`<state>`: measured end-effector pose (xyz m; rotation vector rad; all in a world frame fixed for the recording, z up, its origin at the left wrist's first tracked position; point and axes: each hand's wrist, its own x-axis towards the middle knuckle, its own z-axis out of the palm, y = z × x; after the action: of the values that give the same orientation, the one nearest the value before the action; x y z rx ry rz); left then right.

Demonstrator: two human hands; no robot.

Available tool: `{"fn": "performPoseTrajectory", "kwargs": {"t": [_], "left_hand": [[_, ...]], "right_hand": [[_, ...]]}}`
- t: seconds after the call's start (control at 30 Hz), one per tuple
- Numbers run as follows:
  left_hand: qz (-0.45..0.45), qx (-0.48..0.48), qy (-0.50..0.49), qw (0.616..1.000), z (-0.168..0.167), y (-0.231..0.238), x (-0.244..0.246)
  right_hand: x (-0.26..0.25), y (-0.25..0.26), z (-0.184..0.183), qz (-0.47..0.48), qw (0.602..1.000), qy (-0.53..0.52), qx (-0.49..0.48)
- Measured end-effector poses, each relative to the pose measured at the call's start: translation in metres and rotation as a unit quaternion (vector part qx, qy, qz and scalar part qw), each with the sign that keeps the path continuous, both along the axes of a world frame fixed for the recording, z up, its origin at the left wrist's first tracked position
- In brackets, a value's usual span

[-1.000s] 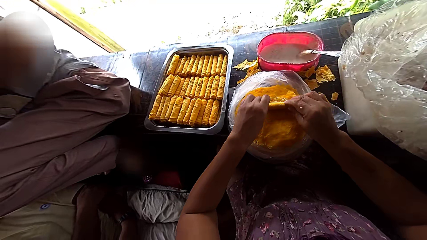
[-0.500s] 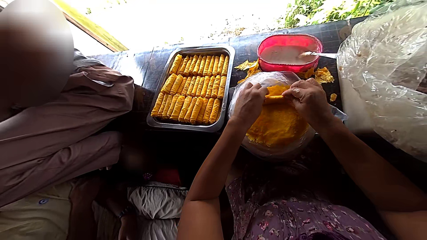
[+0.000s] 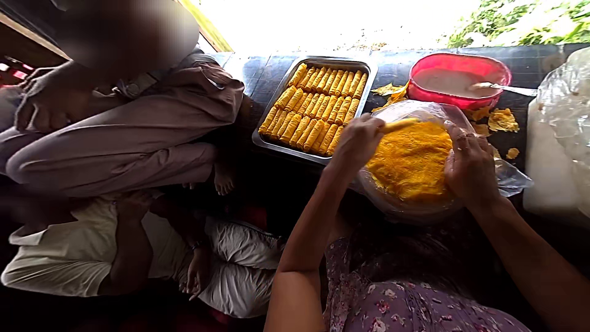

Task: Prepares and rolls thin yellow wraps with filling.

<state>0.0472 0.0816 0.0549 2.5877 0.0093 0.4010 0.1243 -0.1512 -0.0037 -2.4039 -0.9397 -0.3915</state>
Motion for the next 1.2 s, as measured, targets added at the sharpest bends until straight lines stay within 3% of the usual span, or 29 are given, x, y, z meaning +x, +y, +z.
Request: {"fn": "performPoseTrajectory", "kwargs": {"t": [0.1,0.2,0.37,0.53,0.8,0.87,1.07,1.2], "left_hand": [[0.142,-0.002,0.036,0.989,0.006,0.03,-0.032],[0.204,0.005,0.083,0.975,0.001,0.043,-0.047],[0.174,0.022,0.136,0.975,-0.014,0.039,-0.048],[0.18,0.047,0.12,0.975,-0.02,0.035,-0.043],[0.184,0.077,0.08,0.977,-0.021,0.032,-0.048],[0.138,0.083,0.031,0.986,-0.015,0.021,-0.054],[-0.153,0.029,-0.035,0.987,-0.024,-0.018,-0.06],[-0.211,0.048,-0.072,0.974,-0.042,-0.031,-0.057]], "right_hand": [[0.0,0.0,0.0,0.007,1.0,-0.003,0.004],[-0.001,0.0,0.0,0.011,1.0,-0.001,0.002],[0.0,-0.004,0.0,0.027,1.0,-0.014,0.006],[-0.008,-0.015,0.007,0.049,0.999,-0.023,0.006],[-0.05,-0.04,-0.002,0.19,0.979,-0.039,0.068],[-0.054,-0.04,-0.008,0.192,0.977,-0.052,0.07],[-0.047,-0.034,-0.001,0.194,0.978,-0.053,0.056],[-0.044,-0.032,0.002,0.196,0.979,-0.04,0.037]]}}
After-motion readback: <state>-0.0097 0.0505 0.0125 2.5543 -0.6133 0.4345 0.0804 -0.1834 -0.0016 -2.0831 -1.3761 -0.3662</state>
